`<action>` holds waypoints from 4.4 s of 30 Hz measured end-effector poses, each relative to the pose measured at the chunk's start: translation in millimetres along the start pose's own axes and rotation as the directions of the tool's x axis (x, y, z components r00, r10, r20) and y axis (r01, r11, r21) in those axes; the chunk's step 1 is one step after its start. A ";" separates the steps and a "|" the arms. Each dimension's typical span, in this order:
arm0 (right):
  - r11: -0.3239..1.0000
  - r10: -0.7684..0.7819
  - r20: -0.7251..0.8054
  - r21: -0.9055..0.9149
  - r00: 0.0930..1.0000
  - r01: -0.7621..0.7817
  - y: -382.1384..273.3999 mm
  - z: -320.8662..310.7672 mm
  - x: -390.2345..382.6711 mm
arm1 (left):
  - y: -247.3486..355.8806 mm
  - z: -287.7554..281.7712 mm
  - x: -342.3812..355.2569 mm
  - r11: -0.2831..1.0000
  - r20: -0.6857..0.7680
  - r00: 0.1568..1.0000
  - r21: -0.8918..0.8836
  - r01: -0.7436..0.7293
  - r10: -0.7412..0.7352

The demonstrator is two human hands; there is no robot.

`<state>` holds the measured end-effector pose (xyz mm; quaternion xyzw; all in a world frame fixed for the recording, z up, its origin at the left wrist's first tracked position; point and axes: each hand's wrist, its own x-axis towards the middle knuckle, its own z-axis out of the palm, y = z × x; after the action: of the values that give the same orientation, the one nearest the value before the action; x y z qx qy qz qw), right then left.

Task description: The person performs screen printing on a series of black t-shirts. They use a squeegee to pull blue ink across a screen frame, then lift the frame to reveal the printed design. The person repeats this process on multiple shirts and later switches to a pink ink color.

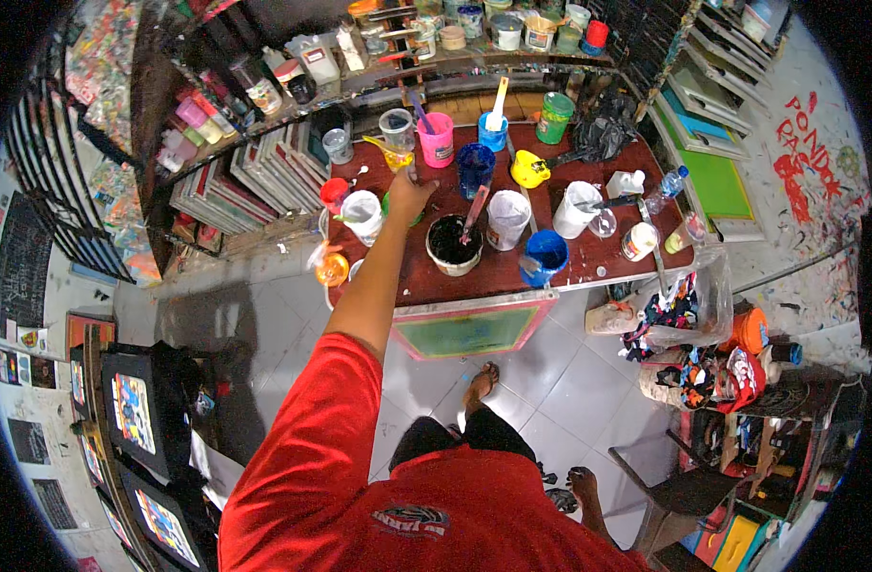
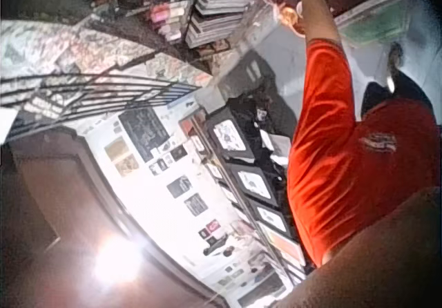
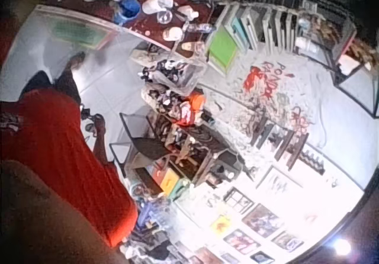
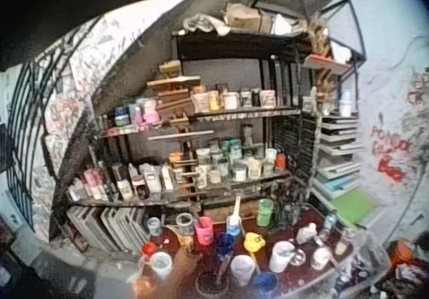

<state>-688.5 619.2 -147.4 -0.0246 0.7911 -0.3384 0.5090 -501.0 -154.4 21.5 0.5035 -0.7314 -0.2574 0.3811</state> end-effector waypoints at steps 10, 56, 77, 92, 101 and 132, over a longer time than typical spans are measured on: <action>0.979 -0.102 -0.180 -0.195 0.978 0.066 -122.0 46.9 -82.3 | -140.6 178.2 135.0 0.966 -0.088 0.992 -0.236 -0.109 0.090; -0.791 -0.456 0.572 0.091 -0.682 0.605 -675.5 280.0 -336.4 | 144.6 -242.0 -162.0 0.935 -0.577 0.808 -0.211 -0.286 0.117; -0.367 0.237 0.129 0.929 -0.963 0.034 -217.1 349.6 -620.4 | 168.8 -416.9 -796.0 0.893 -0.980 0.199 0.097 0.440 0.008; -0.009 0.407 -0.267 0.955 -0.874 -0.296 -67.0 383.7 -719.4 | 154.1 -456.8 -929.2 0.900 -0.981 -0.196 -0.088 0.427 -0.003; 0.049 0.350 -0.162 0.987 -0.923 -0.155 9.6 464.0 -759.2 | 110.3 -510.5 -1017.6 0.671 -0.932 -0.342 -0.178 0.720 0.119; 0.648 0.722 0.552 -0.329 -0.417 0.687 480.1 381.3 -872.5 | 233.2 -639.2 -1510.4 0.220 -0.880 -0.267 -0.192 0.956 0.394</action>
<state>191.0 1128.6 175.2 -0.4857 -0.0163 0.2496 0.8376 200.8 1343.2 117.2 0.8312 0.0727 0.4636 0.2983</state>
